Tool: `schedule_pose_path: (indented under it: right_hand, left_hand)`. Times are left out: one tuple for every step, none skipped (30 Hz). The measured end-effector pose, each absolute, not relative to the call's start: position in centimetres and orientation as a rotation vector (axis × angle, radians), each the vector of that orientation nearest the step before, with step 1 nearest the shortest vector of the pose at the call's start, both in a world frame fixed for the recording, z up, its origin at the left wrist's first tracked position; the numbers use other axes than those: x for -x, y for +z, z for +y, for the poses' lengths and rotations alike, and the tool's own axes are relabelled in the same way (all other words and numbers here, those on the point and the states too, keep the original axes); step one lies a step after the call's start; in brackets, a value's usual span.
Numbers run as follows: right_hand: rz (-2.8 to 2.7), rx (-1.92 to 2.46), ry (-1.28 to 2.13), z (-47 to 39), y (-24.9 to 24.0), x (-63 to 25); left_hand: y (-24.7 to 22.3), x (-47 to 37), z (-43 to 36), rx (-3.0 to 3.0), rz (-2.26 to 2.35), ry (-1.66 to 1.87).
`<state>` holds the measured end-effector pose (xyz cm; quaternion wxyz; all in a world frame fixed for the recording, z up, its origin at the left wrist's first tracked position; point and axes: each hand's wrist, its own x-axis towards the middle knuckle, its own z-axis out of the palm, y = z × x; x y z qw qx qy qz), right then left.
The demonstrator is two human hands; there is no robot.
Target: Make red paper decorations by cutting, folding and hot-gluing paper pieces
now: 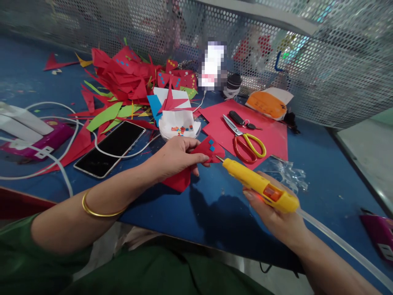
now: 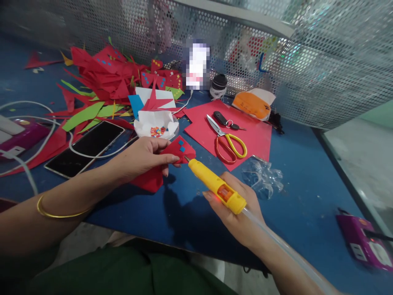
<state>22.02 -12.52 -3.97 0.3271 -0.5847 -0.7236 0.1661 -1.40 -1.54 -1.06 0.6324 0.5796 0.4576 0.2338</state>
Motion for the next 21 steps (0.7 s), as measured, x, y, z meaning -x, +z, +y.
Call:
schedule_pose_path:
  right_hand:
    - [-1.891,1.535,0.428,-12.5,-4.0,-22.0]
    - [-1.891,1.535,0.425,-12.4,-4.0,-22.0]
    - [-1.895,1.532,0.425,-12.3,-4.0,-22.0]
    - [-1.898,1.535,0.422,-12.2,-4.0,-21.9]
    - [-1.901,1.54,0.421,-12.2,-4.0,-21.9]
    - [-1.903,1.548,0.419,-12.1,-4.0,-21.9]
    - [-1.901,1.553,0.409,-12.1,-4.0,-22.0]
    - [-1.894,1.557,0.39,-12.0,-4.1,-22.1]
    - [-1.884,1.557,0.364,-12.0,-4.1,-22.2]
    - [-1.868,1.552,0.335,-11.9,-4.1,-22.3]
    - [-1.854,1.547,0.31,-11.8,-4.1,-22.4]
    - [-1.839,1.548,0.292,-11.6,-4.0,-22.4]
    - [-1.825,1.558,0.282,-11.4,-3.9,-22.4]
    - [-1.813,1.575,0.279,-11.2,-3.8,-22.4]
    - [-1.8,1.597,0.282,-10.9,-3.6,-22.4]
    - [-1.785,1.622,0.283,-10.6,-3.4,-22.4]
    - [-1.774,1.651,0.287,-10.4,-3.2,-22.5]
    - [-1.756,1.682,0.293,-10.1,-2.9,-22.8]
    - [-1.739,1.72,0.316,-9.9,-2.6,-23.2]
    - [-1.722,1.766,0.368,-9.8,-2.2,-23.8]
    - [-1.696,1.811,0.45,-9.7,-1.7,-24.5]
  left_hand:
    - [-1.1,1.4,-1.5,-1.325,1.044,0.534]
    - [-1.1,1.4,-1.6,-1.322,1.042,0.533]
    - [-1.1,1.4,-1.6,-1.318,1.039,0.531]
    - [-1.1,1.4,-1.5,-1.316,1.037,0.531]
    - [-1.2,1.4,-1.5,-1.315,1.035,0.532]
    - [-1.3,1.4,-1.5,-1.315,1.033,0.534]
    - [-1.3,1.4,-1.5,-1.315,1.03,0.535]
    - [-1.3,1.5,-1.5,-1.315,1.029,0.538]
    - [-1.3,1.5,-1.5,-1.315,1.03,0.541]
    - [-1.3,1.5,-1.5,-1.316,1.03,0.543]
    - [-1.3,1.5,-1.5,-1.316,1.031,0.542]
    - [-1.3,1.6,-1.5,-1.317,1.032,0.542]
    - [-1.3,1.6,-1.5,-1.317,1.033,0.541]
    - [-1.3,1.7,-1.5,-1.32,1.031,0.54]
    - [-1.3,1.7,-1.4,-1.324,1.029,0.539]
    - [-1.3,1.7,-1.4,-1.332,1.029,0.538]
    - [-1.3,1.7,-1.4,-1.341,1.03,0.534]
    - [-1.3,1.8,-1.3,-1.349,1.029,0.528]
    - [-1.3,1.8,-1.3,-1.356,1.03,0.521]
    - [-1.3,1.8,-1.2,-1.357,1.028,0.516]
    - [-1.3,1.8,-1.2,-1.355,1.025,0.517]
